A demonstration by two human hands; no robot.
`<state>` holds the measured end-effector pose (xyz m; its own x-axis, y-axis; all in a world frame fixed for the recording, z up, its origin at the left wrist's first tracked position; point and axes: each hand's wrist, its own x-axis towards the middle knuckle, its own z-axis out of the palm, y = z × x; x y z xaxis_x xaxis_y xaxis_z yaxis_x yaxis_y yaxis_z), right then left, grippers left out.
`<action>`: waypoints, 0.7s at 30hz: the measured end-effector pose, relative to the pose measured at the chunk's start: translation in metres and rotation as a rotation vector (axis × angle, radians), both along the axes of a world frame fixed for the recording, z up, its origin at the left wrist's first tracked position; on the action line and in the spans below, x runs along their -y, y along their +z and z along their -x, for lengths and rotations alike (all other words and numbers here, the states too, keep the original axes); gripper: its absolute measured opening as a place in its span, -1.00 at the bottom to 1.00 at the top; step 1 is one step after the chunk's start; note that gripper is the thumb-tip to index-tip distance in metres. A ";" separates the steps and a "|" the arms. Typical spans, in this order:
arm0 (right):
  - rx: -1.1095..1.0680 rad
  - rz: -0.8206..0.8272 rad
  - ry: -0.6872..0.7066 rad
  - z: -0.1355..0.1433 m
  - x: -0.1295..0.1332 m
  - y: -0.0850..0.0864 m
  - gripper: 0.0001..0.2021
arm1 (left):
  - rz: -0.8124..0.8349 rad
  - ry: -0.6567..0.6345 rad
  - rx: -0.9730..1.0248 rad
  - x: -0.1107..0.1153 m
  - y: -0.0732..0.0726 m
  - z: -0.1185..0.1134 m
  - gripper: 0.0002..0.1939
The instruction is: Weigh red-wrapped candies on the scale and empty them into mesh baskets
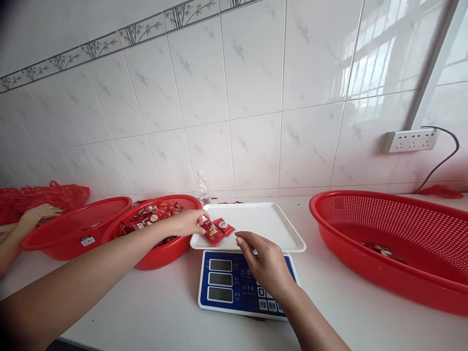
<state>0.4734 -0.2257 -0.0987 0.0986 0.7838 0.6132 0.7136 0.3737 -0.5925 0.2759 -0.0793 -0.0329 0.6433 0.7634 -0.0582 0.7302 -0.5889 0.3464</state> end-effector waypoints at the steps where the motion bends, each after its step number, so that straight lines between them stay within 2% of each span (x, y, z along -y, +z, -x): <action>1: -0.005 0.000 0.004 0.000 0.000 0.000 -0.71 | -0.050 0.005 -0.055 0.000 -0.002 -0.005 -0.55; 5: -0.008 -0.001 0.018 0.000 0.001 0.001 -0.71 | -0.133 0.027 -0.174 0.007 -0.004 -0.025 -0.58; 9: -0.006 -0.010 0.021 0.001 0.002 0.002 -0.71 | -0.151 0.066 -0.134 0.015 -0.005 -0.042 -0.56; 11: -0.006 -0.012 0.023 0.001 0.002 0.002 -0.71 | -0.134 0.022 -0.098 0.019 -0.008 -0.048 -0.54; 14: -0.007 -0.014 0.025 0.000 0.002 0.002 -0.71 | -0.077 -0.168 -0.089 0.021 -0.015 -0.050 -0.40; 16: -0.005 -0.016 0.023 0.000 0.002 0.002 -0.71 | -0.062 -0.233 -0.129 0.021 -0.019 -0.049 -0.33; 19: 0.004 -0.018 0.017 0.000 0.002 0.003 -0.71 | -0.028 -0.173 -0.163 0.016 -0.020 -0.045 -0.29; 21: 0.007 -0.016 0.010 -0.001 0.002 0.003 -0.70 | -0.029 -0.150 -0.076 0.009 -0.015 -0.040 -0.31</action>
<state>0.4740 -0.2276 -0.0953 0.0860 0.7746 0.6266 0.7138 0.3908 -0.5812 0.3157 -0.0881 -0.0483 0.7445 0.6615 -0.0902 0.6570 -0.7021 0.2745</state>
